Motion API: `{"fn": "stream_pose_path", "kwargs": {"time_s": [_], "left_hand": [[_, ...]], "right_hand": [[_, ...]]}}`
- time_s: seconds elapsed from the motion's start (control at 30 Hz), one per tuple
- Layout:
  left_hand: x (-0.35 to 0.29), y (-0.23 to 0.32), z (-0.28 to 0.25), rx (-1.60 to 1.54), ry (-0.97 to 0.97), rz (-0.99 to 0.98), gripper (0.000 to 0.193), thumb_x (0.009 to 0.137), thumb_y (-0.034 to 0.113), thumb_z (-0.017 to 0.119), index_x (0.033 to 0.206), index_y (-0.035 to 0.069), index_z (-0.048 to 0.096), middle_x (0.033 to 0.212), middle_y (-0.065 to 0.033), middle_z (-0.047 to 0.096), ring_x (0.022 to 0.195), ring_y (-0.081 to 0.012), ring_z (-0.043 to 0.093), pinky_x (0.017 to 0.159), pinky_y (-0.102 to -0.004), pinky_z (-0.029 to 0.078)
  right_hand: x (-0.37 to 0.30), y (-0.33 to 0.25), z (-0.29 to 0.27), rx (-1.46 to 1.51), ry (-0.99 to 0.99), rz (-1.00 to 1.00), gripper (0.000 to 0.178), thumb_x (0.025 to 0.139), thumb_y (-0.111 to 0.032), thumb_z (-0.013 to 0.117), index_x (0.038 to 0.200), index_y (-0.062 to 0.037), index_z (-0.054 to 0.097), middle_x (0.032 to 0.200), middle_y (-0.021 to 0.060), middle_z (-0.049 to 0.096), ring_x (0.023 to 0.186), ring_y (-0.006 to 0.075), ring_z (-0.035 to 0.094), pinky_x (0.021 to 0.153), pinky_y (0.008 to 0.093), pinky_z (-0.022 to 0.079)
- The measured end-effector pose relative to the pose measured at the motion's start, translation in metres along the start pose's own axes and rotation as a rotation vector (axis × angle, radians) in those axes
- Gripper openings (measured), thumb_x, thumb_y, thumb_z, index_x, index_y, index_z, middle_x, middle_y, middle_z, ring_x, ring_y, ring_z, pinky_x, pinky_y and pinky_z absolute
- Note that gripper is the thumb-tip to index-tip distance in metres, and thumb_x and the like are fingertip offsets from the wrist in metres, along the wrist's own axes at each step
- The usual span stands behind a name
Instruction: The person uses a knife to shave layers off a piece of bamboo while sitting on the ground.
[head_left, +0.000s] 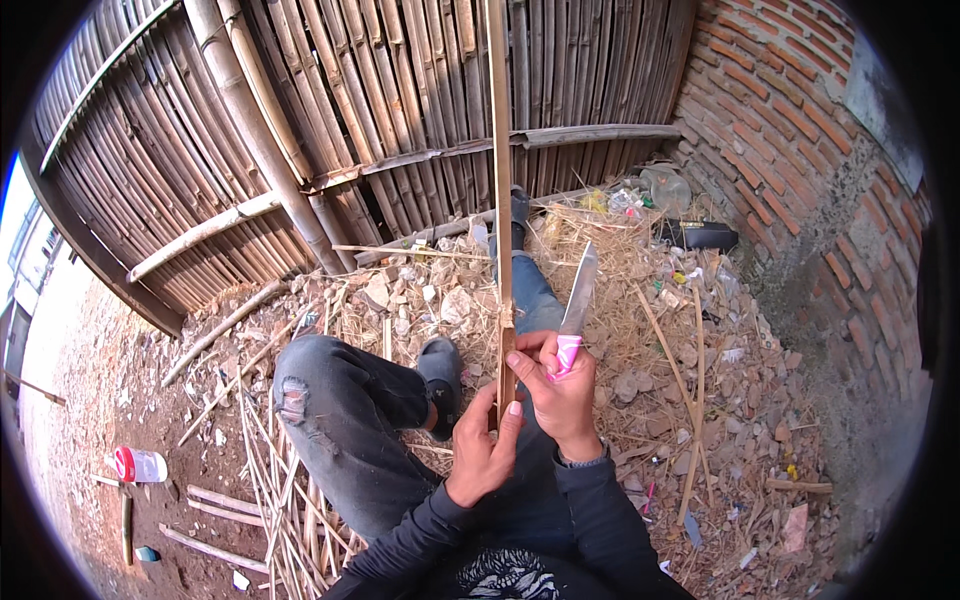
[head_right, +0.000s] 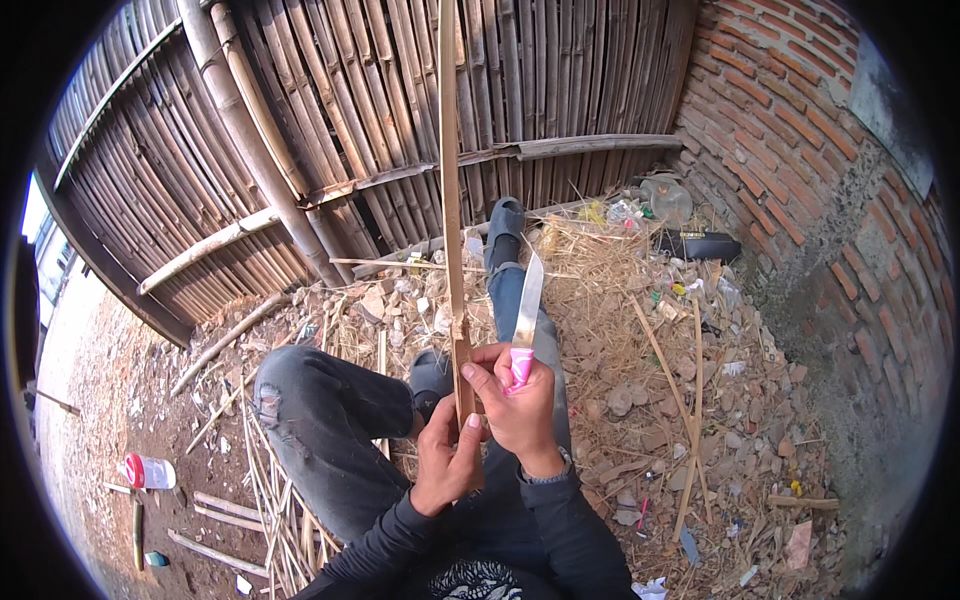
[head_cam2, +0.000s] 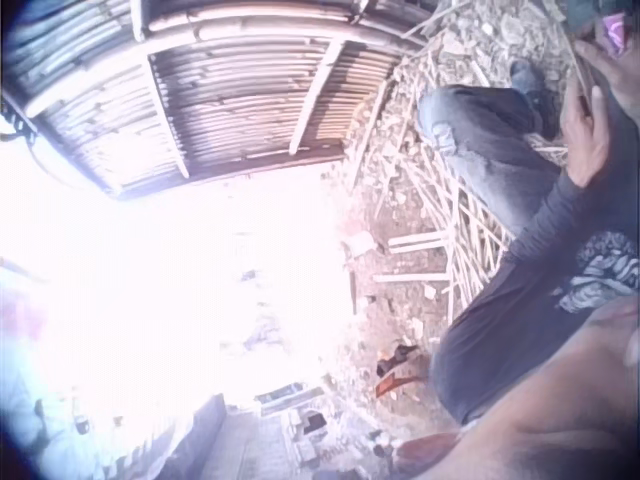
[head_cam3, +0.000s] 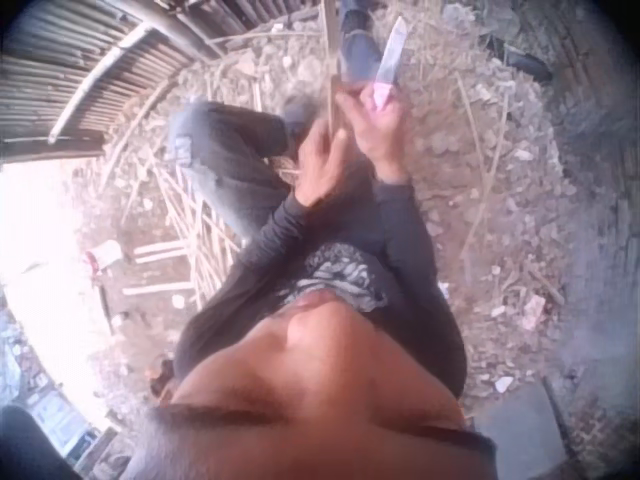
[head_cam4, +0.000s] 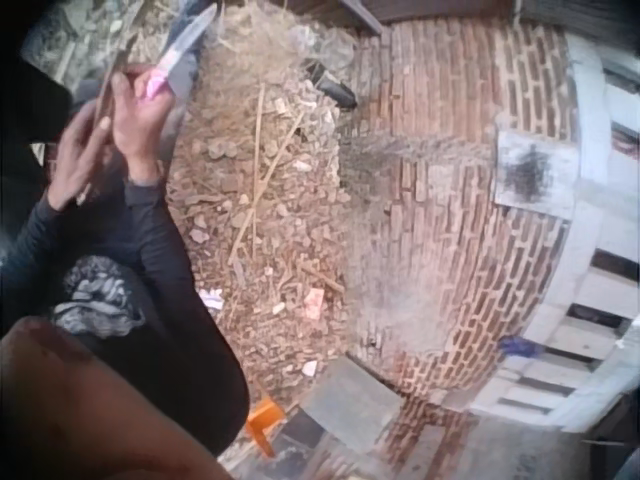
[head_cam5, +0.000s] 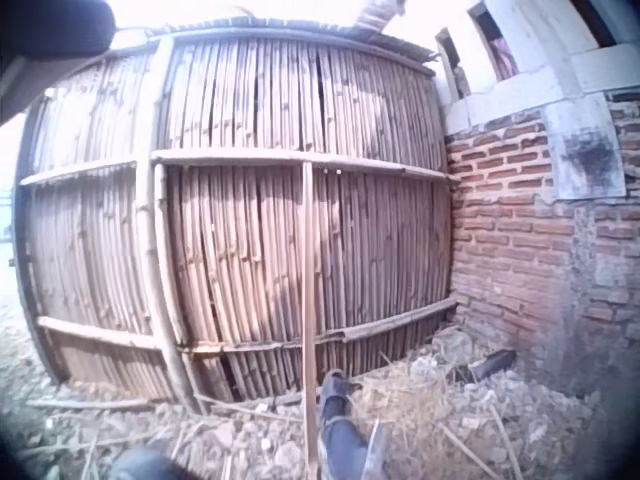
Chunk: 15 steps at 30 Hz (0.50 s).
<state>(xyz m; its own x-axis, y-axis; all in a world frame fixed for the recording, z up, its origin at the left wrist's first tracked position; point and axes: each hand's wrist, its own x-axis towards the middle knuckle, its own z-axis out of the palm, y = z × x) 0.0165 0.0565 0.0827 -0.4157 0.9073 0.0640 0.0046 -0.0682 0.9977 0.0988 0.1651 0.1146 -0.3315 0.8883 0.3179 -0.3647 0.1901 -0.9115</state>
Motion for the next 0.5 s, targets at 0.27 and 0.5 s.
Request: {"fn": "stream_pose_path", "kwargs": {"time_s": [0.27,0.5], "left_hand": [[0.055,0.075,-0.097,0.614,0.392,0.733,0.052,0.092,0.010,0.070,0.141,0.002,0.055,0.141,-0.0188,0.058,0.129,-0.0344,0.055,0.110,-0.0454,0.043],[0.130,0.173,-0.147,1.158,0.452,1.119,0.055,0.094,0.029,0.073,0.143,0.009,0.059,0.150,-0.0169,0.054,0.142,-0.0363,0.046,0.116,-0.0516,0.037]], "right_hand": [[0.042,-0.034,0.014,-0.522,-0.044,-0.254,0.036,0.087,0.005,0.076,0.072,-0.0065,0.045,0.083,0.0051,0.067,0.072,0.0082,0.058,0.065,0.0263,0.045],[0.117,-0.096,-0.003,-0.816,-0.151,-0.561,0.009,0.081,0.007,0.069,0.089,0.0048,0.068,0.079,0.0157,0.067,0.070,0.0324,0.068,0.064,0.0395,0.051]]}}
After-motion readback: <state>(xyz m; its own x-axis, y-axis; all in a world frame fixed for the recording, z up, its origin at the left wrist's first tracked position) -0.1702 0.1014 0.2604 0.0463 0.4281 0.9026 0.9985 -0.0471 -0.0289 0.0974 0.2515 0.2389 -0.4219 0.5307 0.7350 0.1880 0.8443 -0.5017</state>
